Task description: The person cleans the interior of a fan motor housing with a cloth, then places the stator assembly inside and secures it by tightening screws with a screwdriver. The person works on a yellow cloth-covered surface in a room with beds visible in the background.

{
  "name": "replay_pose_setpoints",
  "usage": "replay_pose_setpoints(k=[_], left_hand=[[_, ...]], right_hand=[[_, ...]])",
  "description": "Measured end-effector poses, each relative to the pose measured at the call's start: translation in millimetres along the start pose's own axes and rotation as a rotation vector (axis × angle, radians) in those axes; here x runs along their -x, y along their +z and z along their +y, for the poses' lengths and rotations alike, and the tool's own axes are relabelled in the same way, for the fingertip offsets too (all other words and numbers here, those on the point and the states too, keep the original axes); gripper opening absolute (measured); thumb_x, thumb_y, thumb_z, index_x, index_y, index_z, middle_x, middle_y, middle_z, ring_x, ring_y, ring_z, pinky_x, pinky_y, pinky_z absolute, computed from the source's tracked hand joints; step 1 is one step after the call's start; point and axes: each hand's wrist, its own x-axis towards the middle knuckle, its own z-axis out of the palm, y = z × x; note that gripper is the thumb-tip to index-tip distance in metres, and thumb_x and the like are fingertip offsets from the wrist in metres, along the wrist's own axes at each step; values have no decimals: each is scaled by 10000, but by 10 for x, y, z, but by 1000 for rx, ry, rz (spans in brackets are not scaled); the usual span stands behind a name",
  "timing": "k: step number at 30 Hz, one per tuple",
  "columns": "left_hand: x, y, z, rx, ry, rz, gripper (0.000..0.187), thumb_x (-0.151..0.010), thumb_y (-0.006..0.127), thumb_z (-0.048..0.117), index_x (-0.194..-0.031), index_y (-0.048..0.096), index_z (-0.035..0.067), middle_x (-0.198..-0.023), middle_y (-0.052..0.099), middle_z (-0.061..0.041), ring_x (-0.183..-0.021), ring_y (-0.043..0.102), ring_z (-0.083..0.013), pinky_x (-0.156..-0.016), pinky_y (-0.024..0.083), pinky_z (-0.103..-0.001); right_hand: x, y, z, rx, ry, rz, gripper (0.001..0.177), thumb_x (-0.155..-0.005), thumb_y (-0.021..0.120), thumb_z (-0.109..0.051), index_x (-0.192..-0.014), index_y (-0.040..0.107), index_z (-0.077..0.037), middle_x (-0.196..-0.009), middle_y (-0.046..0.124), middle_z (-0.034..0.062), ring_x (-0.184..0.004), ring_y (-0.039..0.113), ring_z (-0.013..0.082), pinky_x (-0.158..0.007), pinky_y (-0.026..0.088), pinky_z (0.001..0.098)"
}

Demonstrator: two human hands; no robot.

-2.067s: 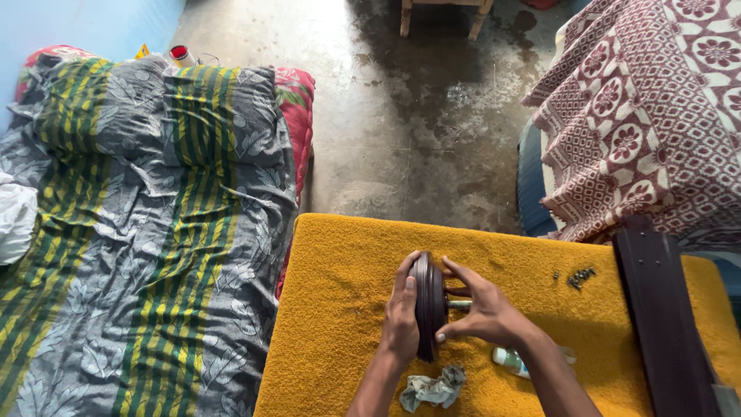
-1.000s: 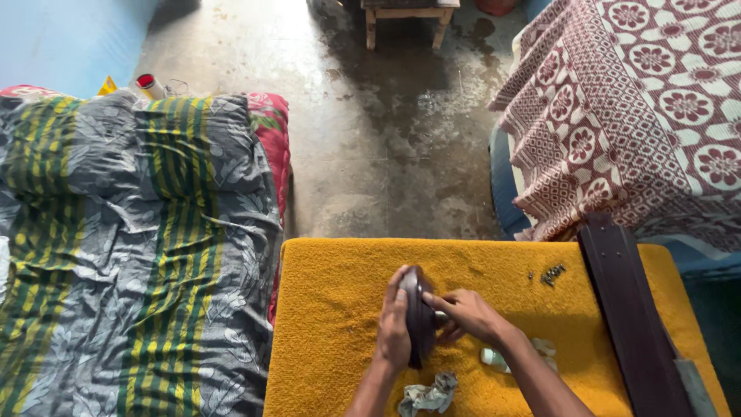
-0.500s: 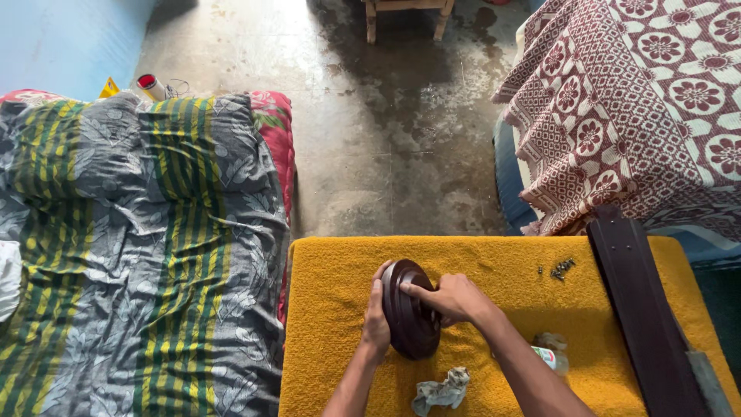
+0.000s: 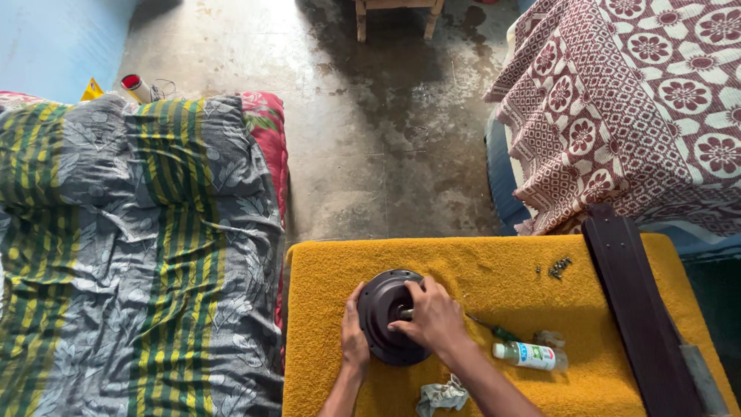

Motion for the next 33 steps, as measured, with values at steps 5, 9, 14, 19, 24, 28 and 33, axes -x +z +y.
replay_pose_setpoints(k=[5,9,14,19,24,28,33], left_hand=[[49,-89,-129,-761,137,170,513,-1007,474,290,-1489,509,118,-1489,481,-138,-1346,407,-296,-1128,381,-486],[14,-84,24,-819,64,309,412,-951,611,197,-1352,650,109,-1307,513,-140,-1244,465,-267,-1004,528,-425],[35,-31,293,-764,-4,320,364,-888,712,151,-1249,719,107,-1134,624,-85,-1045,635,-220,-873,613,-360],[-2,-71,413,-670,-68,351,354,-816,784,155,-1165,766,102,-1015,699,-52,-873,742,-195,-774,642,-343],[-166,-130,399,-686,-132,374,339,-740,882,238,-1039,815,93,-907,795,-70,-816,772,-185,-780,605,-332],[-257,-218,380,-734,-193,351,343,-721,913,321,-965,832,95,-846,818,-61,-785,778,-181,-779,590,-326],[-298,-331,379,-741,-251,256,350,-713,918,275,-997,814,98,-874,809,-57,-791,759,-163,-780,605,-334]], right_hand=[[-51,401,433,-314,-139,85,962,-666,887,-474,-1455,470,-116,-1495,463,140,-1410,432,325,-1146,400,464],[5,818,834,-584,-180,175,967,-746,730,-269,-1613,345,-88,-1722,244,179,-1572,193,349,-1222,187,509],[-79,1099,925,-884,291,234,566,-956,626,-390,-1441,578,-103,-1416,642,132,-1307,613,262,-1120,464,408],[-342,996,1024,-939,540,6,477,-865,765,-261,-1315,720,-108,-1238,771,115,-1134,731,245,-1007,571,386],[-431,988,1336,-1500,241,-232,526,-807,759,-60,-1327,680,-41,-1296,740,127,-1153,707,228,-1003,571,358],[-407,995,1387,-1466,272,-244,546,-780,773,-36,-1317,673,-52,-1272,747,109,-1140,715,208,-988,587,348],[-256,844,1146,-1197,572,-64,414,-854,805,-217,-1215,773,-17,-1124,806,140,-967,726,245,-844,603,374]])
